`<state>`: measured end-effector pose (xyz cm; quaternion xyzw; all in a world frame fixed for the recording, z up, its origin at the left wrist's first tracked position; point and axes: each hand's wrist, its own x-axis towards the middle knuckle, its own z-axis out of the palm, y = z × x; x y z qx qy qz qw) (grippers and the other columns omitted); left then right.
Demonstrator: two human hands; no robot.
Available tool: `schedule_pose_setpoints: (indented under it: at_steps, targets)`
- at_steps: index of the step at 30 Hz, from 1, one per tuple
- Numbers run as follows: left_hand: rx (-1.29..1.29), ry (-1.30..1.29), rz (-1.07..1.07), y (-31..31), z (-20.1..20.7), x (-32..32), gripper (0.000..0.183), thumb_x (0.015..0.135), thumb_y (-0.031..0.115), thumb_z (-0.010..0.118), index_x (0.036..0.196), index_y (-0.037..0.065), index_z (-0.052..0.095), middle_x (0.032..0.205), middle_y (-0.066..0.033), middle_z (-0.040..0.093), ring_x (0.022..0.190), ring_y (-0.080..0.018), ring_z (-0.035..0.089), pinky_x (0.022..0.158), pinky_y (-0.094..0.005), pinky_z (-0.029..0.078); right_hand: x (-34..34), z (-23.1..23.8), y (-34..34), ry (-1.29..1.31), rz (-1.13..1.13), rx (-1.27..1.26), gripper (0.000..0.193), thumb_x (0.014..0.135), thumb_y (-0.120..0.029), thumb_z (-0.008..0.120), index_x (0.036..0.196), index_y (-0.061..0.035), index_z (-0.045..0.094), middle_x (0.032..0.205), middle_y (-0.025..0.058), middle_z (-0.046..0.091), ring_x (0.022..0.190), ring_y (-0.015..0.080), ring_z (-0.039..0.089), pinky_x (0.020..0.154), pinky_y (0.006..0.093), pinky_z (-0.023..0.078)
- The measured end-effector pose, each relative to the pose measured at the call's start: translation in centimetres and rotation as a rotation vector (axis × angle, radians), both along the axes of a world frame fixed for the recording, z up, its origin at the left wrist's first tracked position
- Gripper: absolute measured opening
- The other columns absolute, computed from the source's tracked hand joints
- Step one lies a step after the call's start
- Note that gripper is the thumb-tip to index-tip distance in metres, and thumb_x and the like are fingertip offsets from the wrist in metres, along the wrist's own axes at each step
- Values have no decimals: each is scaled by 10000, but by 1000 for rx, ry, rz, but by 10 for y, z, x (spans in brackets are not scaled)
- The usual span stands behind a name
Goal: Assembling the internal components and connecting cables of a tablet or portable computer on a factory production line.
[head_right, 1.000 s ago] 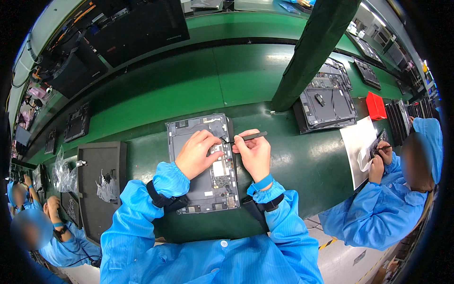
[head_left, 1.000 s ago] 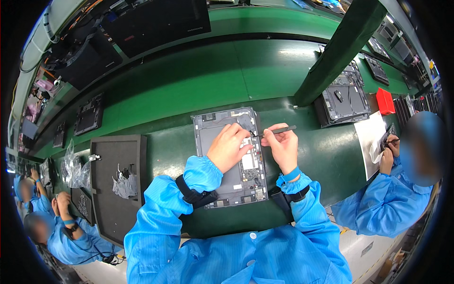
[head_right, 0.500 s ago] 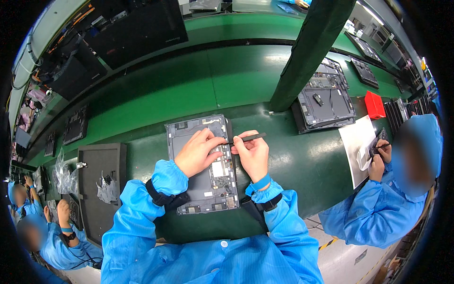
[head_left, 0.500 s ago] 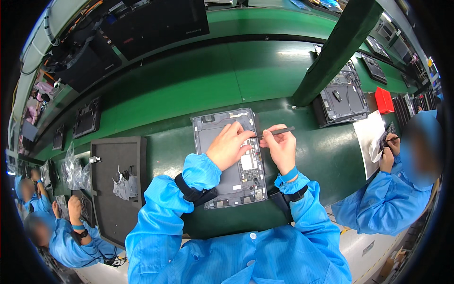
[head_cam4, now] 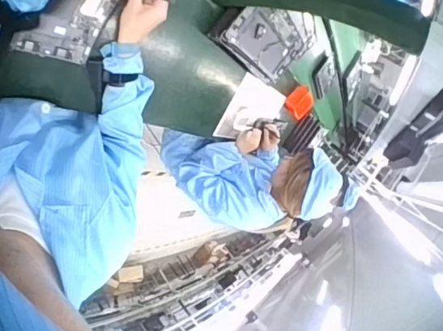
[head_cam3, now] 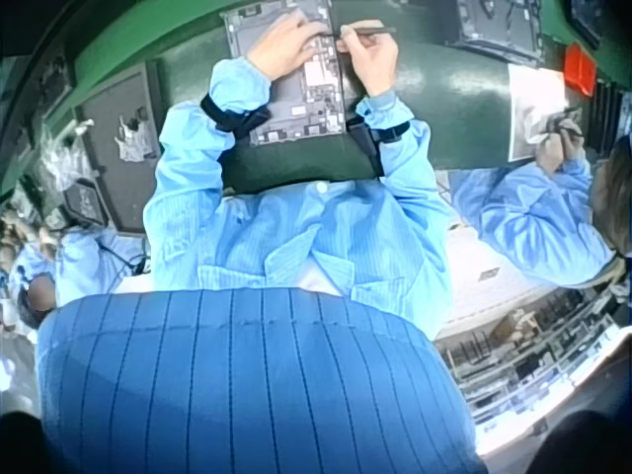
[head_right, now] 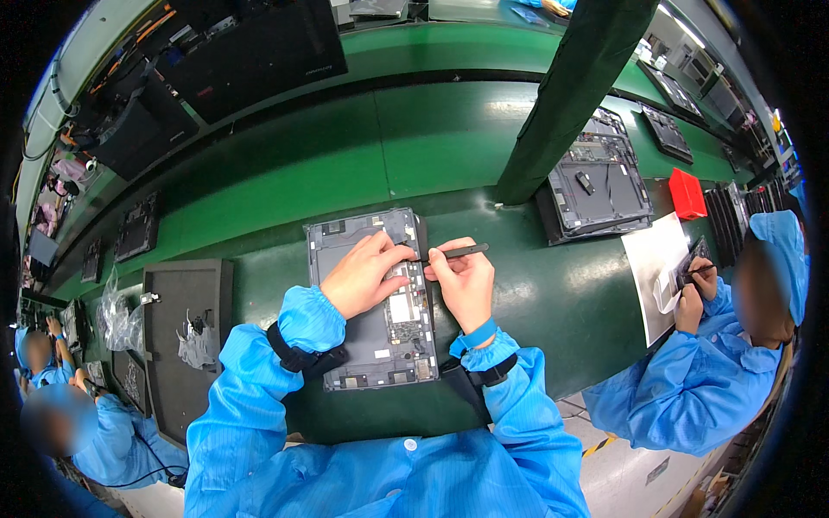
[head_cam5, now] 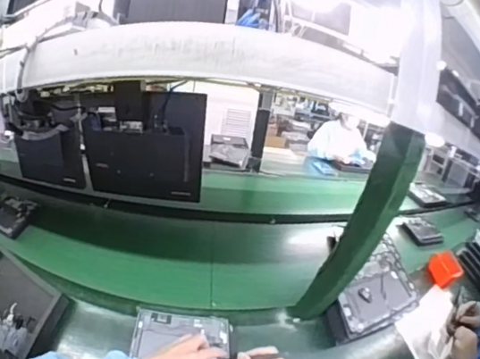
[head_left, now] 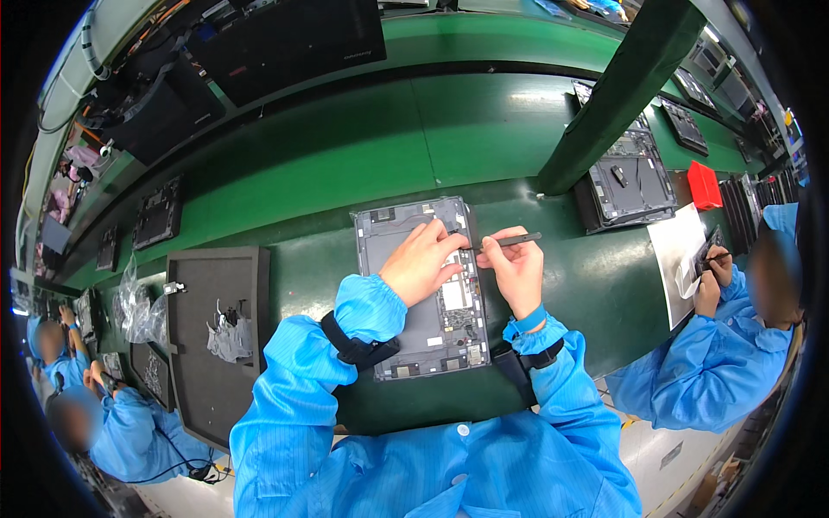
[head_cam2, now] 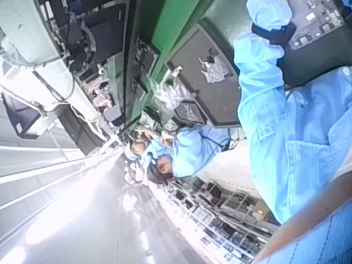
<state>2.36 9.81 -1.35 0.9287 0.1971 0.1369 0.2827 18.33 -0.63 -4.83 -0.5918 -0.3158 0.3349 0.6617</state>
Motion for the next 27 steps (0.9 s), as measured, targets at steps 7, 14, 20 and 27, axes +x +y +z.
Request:
schedule_pose_setpoints:
  at_steps: [7, 14, 20, 27]
  targets:
    - [22, 13, 2, 2, -3, 0, 360, 816, 154, 747, 1150, 111, 618, 1005, -114, 523, 966, -321, 542, 851, -415, 483, 1, 2, -1, 3, 31, -22, 107, 932, -54, 646, 958, 20, 573, 828, 110, 681, 724, 158, 693, 661, 278, 588]
    - [-16, 21, -5, 4, -1, -1, 341, 828, 176, 740, 1143, 116, 628, 999, -117, 528, 973, -322, 546, 860, -416, 480, 29, 20, -17, -143, 122, -109, 187, 1039, -195, 462, 1071, -15, 497, 947, 144, 653, 850, 205, 684, 731, 349, 523]
    - [-40, 47, 4, 6, -2, -1, 348, 821, 172, 747, 1146, 117, 633, 1012, -115, 533, 994, -323, 544, 877, -420, 478, 26, 43, -17, -1068, 297, -88, 134, 921, -118, 617, 1042, -68, 592, 890, 103, 607, 792, 294, 641, 706, 412, 517]
    - [-90, 92, 42, 5, -1, 1, 355, 820, 160, 747, 1157, 136, 638, 1031, -115, 534, 1024, -327, 540, 898, -420, 478, 19, 39, -9, -1311, 266, -20, 198, 818, -135, 702, 1016, -138, 702, 852, 16, 622, 769, 228, 616, 692, 359, 498]
